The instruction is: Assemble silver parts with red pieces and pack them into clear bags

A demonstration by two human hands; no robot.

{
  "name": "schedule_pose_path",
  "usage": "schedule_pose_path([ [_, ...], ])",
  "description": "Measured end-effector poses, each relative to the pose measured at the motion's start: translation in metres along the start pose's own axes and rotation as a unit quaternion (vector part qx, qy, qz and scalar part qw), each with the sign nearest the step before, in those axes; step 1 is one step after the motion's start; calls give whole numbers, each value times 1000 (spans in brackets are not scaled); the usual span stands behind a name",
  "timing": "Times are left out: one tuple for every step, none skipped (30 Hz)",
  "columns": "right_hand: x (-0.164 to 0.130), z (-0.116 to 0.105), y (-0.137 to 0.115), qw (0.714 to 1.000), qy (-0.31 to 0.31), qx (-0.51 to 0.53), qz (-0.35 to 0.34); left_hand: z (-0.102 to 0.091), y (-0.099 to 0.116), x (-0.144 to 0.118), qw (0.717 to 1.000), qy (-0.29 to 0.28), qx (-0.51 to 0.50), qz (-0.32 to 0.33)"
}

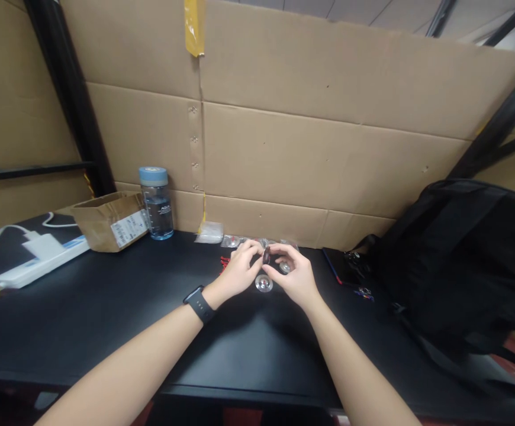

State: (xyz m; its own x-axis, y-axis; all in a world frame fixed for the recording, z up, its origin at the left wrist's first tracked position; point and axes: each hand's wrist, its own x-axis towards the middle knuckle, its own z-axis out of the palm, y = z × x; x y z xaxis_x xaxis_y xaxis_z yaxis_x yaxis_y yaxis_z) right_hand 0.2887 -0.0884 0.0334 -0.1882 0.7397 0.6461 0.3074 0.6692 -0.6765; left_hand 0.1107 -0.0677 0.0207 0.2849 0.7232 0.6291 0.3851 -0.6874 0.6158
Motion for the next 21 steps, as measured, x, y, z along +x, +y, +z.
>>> schedule_pose_path([
  [0, 0, 0, 1000, 1, 4, 3, 0, 1, 0, 1000, 8, 1, 4],
  [0, 0, 0, 1000, 1, 10, 7, -1, 2, 0, 1000, 17, 3, 7],
  [0, 0, 1, 1000, 2, 19, 12, -1, 3, 0, 1000, 24, 8, 11],
  [0, 0, 1, 999, 1, 29, 17, -2, 4, -1, 999, 31, 19, 13],
  [0, 1, 2, 999, 0, 39, 21, -2, 6, -1, 998, 38, 38, 16],
  [0, 1, 3, 999, 0, 48, 25, -2, 8, -2, 997, 45, 63, 19],
  [0, 2, 5, 998, 0, 57, 30, -2, 10, -3, 994, 51, 94, 21],
  [0, 2, 6, 997, -1, 67, 34, -2, 12, -4, 990, 57, 128, 24],
  [0, 3, 8, 996, -3, 78, 41, -3, 14, -5, 984, 62, 161, 29],
  [0, 3, 10, 995, -5, 91, 49, -3, 15, -6, 979, 65, 191, 37],
  [0, 4, 11, 993, -9, 105, 60, -3, 16, -6, 973, 66, 216, 45],
  [0, 4, 13, 990, -14, 121, 75, -3, 18, -7, 968, 65, 235, 53],
  [0, 4, 15, 986, -17, 138, 91, -4, 18, -7, 965, 63, 247, 59],
  [1, 4, 16, 982, -19, 154, 106, -4, 19, -7, 963, 62, 254, 62],
  [1, 4, 18, 978, -21, 168, 119, -4, 19, -7, 962, 63, 256, 63],
  [1, 4, 19, 975, -23, 176, 130, -4, 19, -7, 963, 65, 256, 60],
  [2, 4, 21, 974, -27, 179, 137, -4, 19, -7, 963, 69, 254, 57],
  [2, 5, 23, 973, -32, 176, 143, -3, 19, -7, 964, 72, 252, 54],
  [2, 5, 25, 974, -38, 171, 147, -3, 19, -6, 964, 74, 249, 51],
  [1, 5, 27, 974, -42, 166, 150, -3, 19, -6, 965, 76, 247, 48],
  [1, 6, 29, 974, -45, 162, 152, -2, 18, -7, 966, 77, 244, 46],
])
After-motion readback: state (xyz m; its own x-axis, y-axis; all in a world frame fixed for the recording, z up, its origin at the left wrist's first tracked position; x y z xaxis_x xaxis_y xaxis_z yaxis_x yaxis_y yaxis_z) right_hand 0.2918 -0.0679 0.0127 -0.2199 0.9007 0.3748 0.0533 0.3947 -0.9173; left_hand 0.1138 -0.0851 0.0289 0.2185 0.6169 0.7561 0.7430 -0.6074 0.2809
